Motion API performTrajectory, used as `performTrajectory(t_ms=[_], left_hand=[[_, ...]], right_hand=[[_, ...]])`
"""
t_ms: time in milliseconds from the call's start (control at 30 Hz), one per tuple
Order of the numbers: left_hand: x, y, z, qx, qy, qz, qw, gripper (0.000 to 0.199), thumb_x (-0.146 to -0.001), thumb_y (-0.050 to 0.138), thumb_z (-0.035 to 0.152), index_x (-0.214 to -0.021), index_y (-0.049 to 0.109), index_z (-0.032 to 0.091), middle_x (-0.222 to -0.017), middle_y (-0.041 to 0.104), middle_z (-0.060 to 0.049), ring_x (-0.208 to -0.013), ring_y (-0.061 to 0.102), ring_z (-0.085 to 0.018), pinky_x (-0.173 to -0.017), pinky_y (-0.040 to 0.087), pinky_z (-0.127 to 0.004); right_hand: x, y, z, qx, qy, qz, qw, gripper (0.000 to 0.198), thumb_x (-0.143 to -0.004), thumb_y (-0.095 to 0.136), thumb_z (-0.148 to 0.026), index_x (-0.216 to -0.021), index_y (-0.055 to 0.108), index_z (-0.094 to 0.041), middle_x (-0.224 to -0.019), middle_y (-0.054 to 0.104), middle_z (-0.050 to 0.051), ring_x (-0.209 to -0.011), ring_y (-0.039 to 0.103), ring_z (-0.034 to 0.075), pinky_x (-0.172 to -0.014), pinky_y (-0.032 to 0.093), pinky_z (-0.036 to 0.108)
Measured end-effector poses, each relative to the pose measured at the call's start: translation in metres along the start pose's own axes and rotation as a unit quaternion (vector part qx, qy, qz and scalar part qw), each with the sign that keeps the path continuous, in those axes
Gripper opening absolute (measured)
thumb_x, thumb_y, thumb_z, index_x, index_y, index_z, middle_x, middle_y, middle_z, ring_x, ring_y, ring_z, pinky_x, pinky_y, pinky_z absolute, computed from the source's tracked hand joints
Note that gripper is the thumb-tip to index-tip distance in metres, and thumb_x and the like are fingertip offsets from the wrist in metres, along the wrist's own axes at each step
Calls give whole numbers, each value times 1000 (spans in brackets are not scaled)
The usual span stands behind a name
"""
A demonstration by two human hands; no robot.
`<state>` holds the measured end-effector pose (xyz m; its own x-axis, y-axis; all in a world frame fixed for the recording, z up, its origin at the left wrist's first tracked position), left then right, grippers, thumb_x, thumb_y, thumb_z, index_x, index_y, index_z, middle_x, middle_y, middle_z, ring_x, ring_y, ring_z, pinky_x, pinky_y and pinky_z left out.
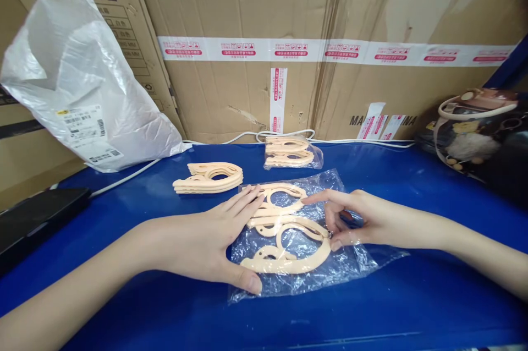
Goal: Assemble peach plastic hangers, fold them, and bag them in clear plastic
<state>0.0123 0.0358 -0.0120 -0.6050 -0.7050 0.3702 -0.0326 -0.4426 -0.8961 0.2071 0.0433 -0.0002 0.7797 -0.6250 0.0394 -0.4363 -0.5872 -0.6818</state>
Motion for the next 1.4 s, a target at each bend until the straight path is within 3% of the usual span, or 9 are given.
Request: performTrajectory(t_ms=[367,467,533,700,767,833,933,1233,1400], left_hand=[[1,-2,-2,-7,-20,-8,1000,122,-67,49,86,-151,-9,18,-157,-15,-8,-145,-8,-34,-117,17,-51],[6,-12,-4,-1,-9,0,1000,122,-68,53,83,-151,-12,21,-157,-14,-6,-145,-4,-34,-117,18,-48],[10,-28,-9,5,4,41,999,116,-72,56,77,-151,-11,26,-159,-11,-3,-146,0,-32,-117,19,-46],[17,-75,-58,-7,-44,192,980,103,-75,60,70,-154,7,30,-161,-1,-1,-147,3,-32,-118,14,-48],[15,-78,-83,-12,-82,186,979,103,-72,63,68,-153,17,26,-161,9,-6,-146,11,-33,-117,18,-48],[12,-76,-102,-4,-104,164,981,100,-71,66,64,-151,25,22,-157,25,-10,-141,28,-34,-113,28,-46],[11,-73,-114,18,-113,154,981,89,-73,67,57,-147,35,19,-148,43,-13,-129,48,-32,-105,40,-41],[14,-86,-98,12,-104,198,974,81,-73,67,54,-142,43,18,-143,48,-13,-125,51,-31,-103,42,-41],[13,-90,-39,18,31,300,953,74,-75,69,57,-137,47,26,-132,53,-8,-117,54,-29,-97,46,-40]], right_hand=[[1,-11,3,154,34,47,986,69,-85,62,-51,-143,36,-25,-67,62,-6,-55,57,13,-54,41,24],[5,-28,6,239,56,83,966,57,-91,54,-44,-142,37,-25,-67,65,-5,-54,58,14,-53,40,24],[8,-41,9,301,71,119,944,51,-94,49,-39,-141,38,-23,-66,66,-4,-53,58,15,-53,38,25],[12,-52,12,360,59,155,918,48,-94,47,-36,-139,40,-22,-66,66,-2,-53,58,15,-51,36,24],[12,-50,12,361,47,147,920,47,-94,47,-35,-139,41,-22,-66,65,-3,-53,58,15,-51,36,24],[12,-49,11,363,39,145,920,46,-94,46,-34,-138,42,-22,-66,65,-3,-53,58,15,-51,37,24],[12,-51,9,366,35,157,917,45,-95,45,-35,-138,42,-23,-70,65,-1,-54,59,16,-51,38,25],[16,-59,0,340,46,218,914,46,-93,48,-46,-134,48,-26,-82,68,3,-69,62,20,-62,46,32],[17,-55,-10,120,25,286,950,39,-89,58,-46,-121,54,-26,-109,66,6,-83,62,19,-66,50,30]])
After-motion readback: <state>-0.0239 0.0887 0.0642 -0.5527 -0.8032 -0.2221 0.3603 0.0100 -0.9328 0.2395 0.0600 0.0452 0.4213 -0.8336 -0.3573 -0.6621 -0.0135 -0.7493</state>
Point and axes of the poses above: each hand's wrist, its own x-axis away from the middle knuckle, its own y-axis out of the palm, z = x × y, the point moved 8 cm from there along -x, towards the middle knuckle
